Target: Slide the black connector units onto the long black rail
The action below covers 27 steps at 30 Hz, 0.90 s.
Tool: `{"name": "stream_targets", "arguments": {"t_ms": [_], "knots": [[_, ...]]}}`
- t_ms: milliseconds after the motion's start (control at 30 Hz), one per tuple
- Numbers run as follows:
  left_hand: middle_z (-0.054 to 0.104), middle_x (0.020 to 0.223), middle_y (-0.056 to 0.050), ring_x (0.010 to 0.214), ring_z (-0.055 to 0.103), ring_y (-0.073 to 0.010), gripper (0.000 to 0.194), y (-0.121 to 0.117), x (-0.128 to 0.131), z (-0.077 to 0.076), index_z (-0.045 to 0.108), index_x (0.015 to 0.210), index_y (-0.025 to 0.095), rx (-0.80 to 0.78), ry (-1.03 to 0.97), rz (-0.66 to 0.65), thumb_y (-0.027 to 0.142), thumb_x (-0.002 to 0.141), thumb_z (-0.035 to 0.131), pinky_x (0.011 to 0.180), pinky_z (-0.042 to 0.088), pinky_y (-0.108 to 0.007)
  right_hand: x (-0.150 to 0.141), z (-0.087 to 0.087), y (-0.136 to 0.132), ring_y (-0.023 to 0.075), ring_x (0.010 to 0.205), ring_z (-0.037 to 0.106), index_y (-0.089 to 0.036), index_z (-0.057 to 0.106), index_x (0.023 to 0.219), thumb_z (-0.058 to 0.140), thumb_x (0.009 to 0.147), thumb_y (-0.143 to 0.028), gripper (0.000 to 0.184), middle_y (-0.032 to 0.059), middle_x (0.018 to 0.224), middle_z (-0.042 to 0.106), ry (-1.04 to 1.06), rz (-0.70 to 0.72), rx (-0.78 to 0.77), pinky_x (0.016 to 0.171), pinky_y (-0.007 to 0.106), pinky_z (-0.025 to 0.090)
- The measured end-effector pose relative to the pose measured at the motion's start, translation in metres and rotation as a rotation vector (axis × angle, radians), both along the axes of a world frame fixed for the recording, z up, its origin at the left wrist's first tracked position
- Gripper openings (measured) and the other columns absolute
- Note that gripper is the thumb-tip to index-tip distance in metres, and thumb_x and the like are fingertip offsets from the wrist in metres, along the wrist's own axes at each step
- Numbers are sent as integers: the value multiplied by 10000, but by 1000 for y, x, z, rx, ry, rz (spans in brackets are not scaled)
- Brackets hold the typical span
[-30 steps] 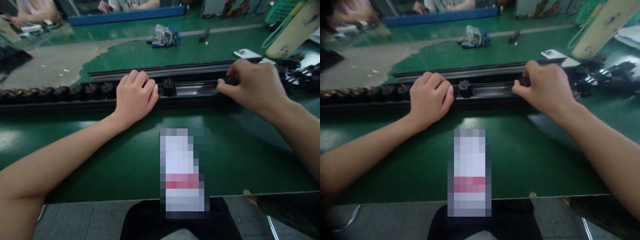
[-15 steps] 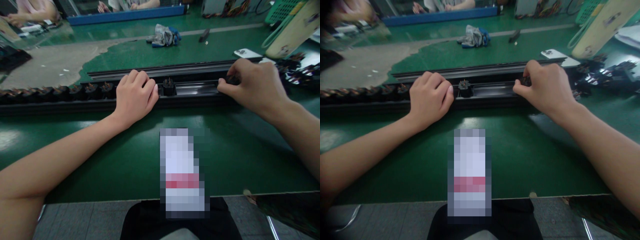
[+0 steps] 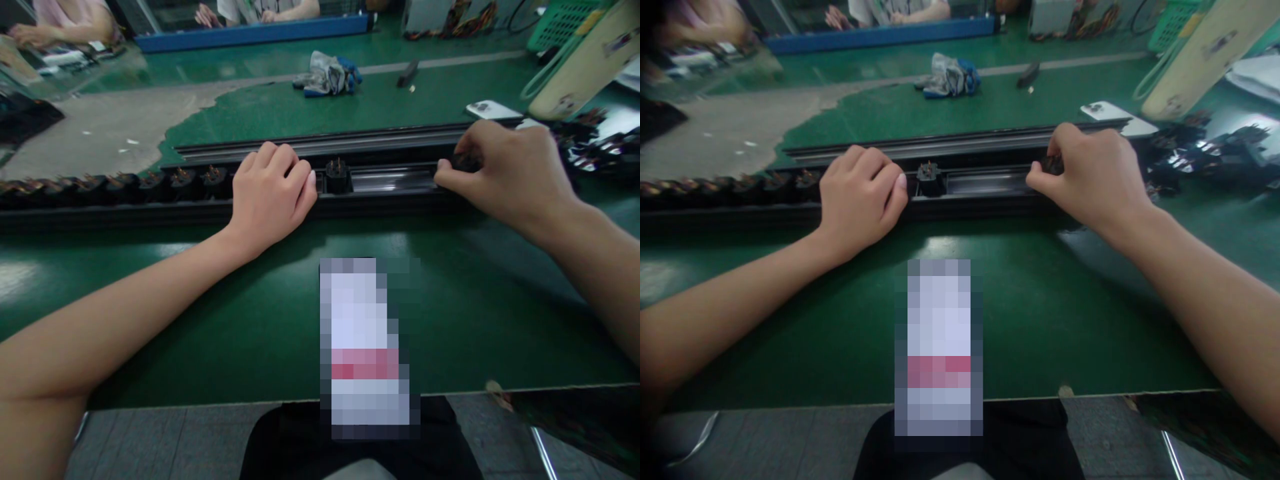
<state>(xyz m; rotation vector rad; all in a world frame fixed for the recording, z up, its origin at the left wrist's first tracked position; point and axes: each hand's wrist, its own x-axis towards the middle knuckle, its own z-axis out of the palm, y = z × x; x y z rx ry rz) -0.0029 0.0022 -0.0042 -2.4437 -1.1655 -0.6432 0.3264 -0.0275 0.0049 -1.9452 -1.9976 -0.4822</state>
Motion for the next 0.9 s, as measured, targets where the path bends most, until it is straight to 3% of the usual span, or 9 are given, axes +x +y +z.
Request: {"name": "stream_targets", "arguments": {"t_ms": [633, 900], "knots": [[710, 1097, -144, 1109, 644, -374, 342, -1, 0, 0, 716, 1045, 256, -3, -26, -5, 328, 1059, 382, 902, 511, -560, 3, 0, 1, 261, 721, 655, -155, 737, 1028, 656, 860, -436, 337, 66, 738, 646, 6, 13, 34, 665, 381, 510], [706, 1096, -147, 1110, 641, -372, 360, -2, 0, 1, 705, 1029, 255, -1, 0, 10, 335, 1068, 357, 904, 512, -561, 3, 0, 1, 293, 797, 696, -149, 737, 1065, 626, 888, -445, 362, 92, 790, 686, 10, 14, 23, 719, 401, 528]]}}
